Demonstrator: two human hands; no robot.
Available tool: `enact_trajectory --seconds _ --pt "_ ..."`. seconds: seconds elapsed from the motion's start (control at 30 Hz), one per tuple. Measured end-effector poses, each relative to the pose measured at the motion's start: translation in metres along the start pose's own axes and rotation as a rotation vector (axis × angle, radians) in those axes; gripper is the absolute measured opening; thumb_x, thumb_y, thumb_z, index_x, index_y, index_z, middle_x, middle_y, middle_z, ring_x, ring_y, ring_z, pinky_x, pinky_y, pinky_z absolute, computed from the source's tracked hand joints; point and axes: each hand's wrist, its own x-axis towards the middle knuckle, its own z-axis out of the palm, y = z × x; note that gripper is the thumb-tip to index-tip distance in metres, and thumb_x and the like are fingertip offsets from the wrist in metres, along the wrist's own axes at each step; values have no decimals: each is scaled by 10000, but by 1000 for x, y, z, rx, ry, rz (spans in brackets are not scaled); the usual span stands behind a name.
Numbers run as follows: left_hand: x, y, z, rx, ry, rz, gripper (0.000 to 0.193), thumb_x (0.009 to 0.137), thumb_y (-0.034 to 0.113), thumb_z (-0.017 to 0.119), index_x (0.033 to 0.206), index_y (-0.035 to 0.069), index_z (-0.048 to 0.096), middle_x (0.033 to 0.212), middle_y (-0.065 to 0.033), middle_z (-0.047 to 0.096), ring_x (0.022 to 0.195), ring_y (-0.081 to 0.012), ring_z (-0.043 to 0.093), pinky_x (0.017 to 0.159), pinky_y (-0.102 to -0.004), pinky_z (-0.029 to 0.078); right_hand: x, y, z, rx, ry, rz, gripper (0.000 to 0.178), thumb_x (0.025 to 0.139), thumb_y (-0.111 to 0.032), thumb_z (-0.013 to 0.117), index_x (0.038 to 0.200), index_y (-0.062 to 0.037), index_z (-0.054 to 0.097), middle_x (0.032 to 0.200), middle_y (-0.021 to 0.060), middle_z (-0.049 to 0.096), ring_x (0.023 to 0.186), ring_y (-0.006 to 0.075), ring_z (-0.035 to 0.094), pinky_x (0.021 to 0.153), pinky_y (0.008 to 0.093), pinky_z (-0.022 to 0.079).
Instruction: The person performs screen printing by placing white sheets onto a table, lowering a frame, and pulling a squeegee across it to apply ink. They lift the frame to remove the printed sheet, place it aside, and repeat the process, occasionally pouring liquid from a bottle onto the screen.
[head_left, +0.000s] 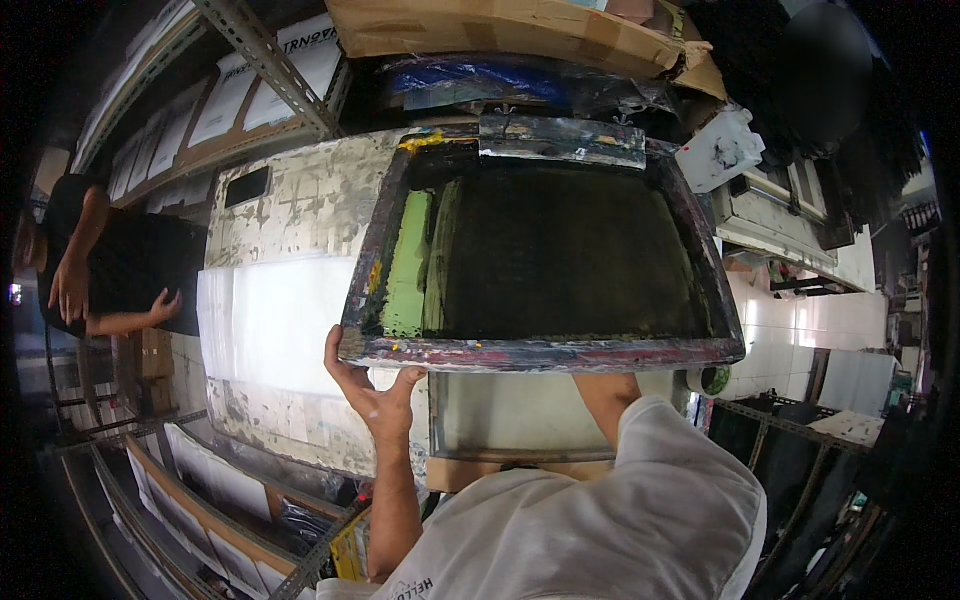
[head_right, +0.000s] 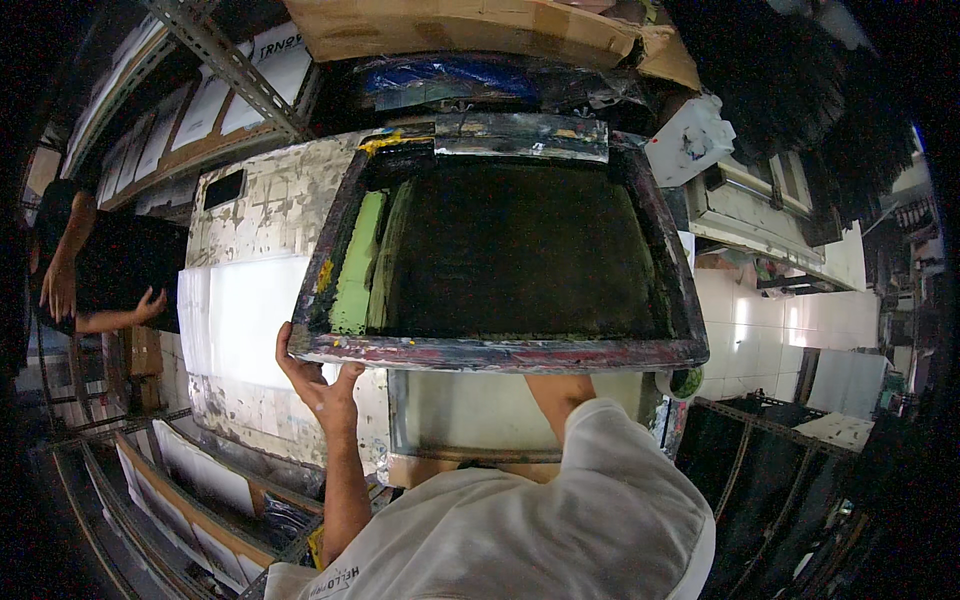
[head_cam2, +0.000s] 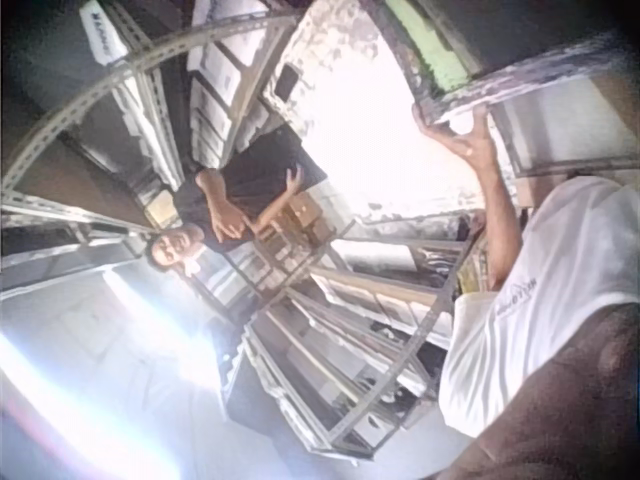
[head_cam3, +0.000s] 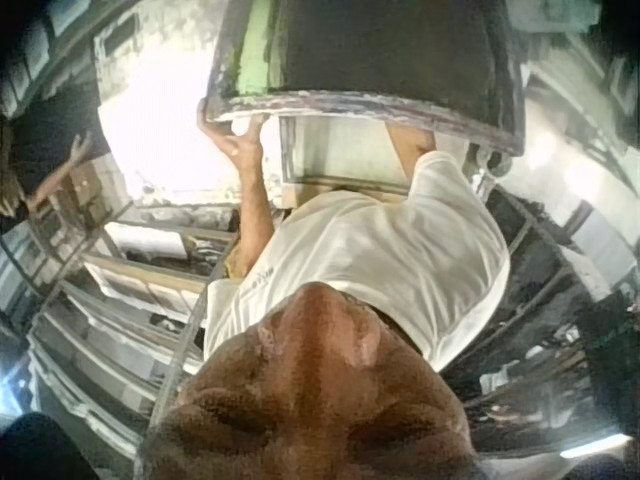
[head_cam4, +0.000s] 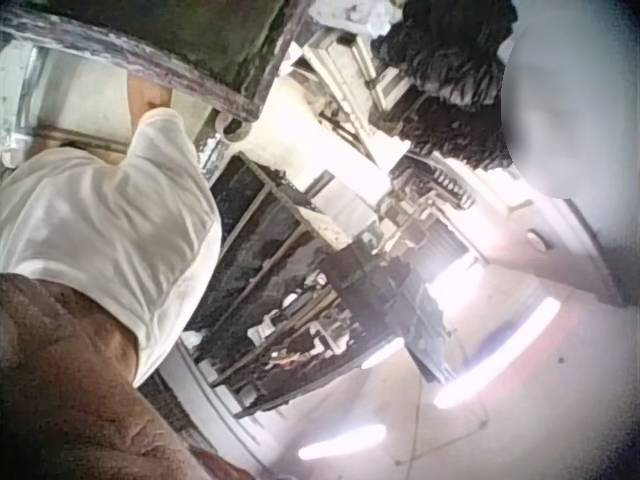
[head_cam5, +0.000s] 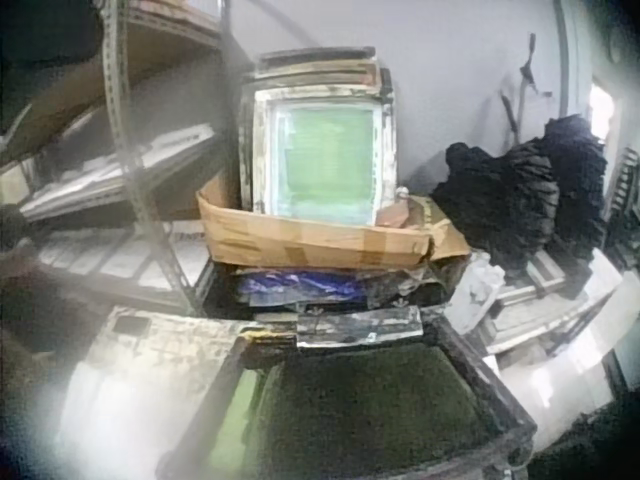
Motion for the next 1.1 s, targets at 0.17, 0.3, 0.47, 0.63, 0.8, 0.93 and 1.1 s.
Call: enact_trajectory --seconds 0.17,0.3,0.47,0.63,0.8,0.93,1.1 --pt "-5 -5 -4 5 33 -11 1224 589 378 974 1522 50 252 1429 -172 424 1297 -295 453 1119 -416 360 -90 13 21 103 -217 70 505 990 -368 540 1417 -103 498 1347 116 586 1220 326 568 1069 510 448" --pt "-7 -1 -3 -25 27 -49 1244 571 378 984 1517 37 252 1450 -170 398 1323 -296 429 1139 -422 335 -66 13 41 166 -220 101 502 990 -358 544 1419 -101 496 1346 116 586 1223 325 566 1068 510 448" --pt "-5 -8 -7 33 3 -18 1205 596 329 978 1524 58 259 1425 -157 440 1294 -286 458 1123 -407 347 1 8 57 169 -129 93 499 990 -345 548 1420 -98 493 1344 117 585 1225 323 564 1068 510 449" --pt "-8 -14 -7 46 5 -23 1186 604 295 973 1526 67 262 1414 -153 459 1284 -280 469 1116 -406 357 -10 10 41 140 -151 112 496 991 -332 553 1422 -95 490 1343 117 585 1228 321 562 1067 510 449" --pt "-9 -20 -5 27 -9 -39 1215 586 334 981 1520 55 256 1435 -158 418 1301 -290 446 1124 -411 348 -83 3 -11 161 -239 159 493 991 -319 557 1423 -93 487 1342 118 585 1230 320 559 1067 510 449" --pt "-9 -15 -4 0 -3 -59 1236 578 361 984 1519 48 247 1443 -163 399 1311 -294 434 1125 -413 351 -99 -20 -85 106 -194 142 491 992 -308 560 1425 -91 484 1341 118 584 1232 318 558 1066 510 449" --pt "-12 -15 -6 6 1 -53 1242 582 367 980 1528 58 237 1448 -178 402 1320 -303 427 1129 -423 349 -62 -34 -170 -111 6 64 488 992 -295 565 1426 -88 481 1339 119 584 1235 317 555 1066 510 450"
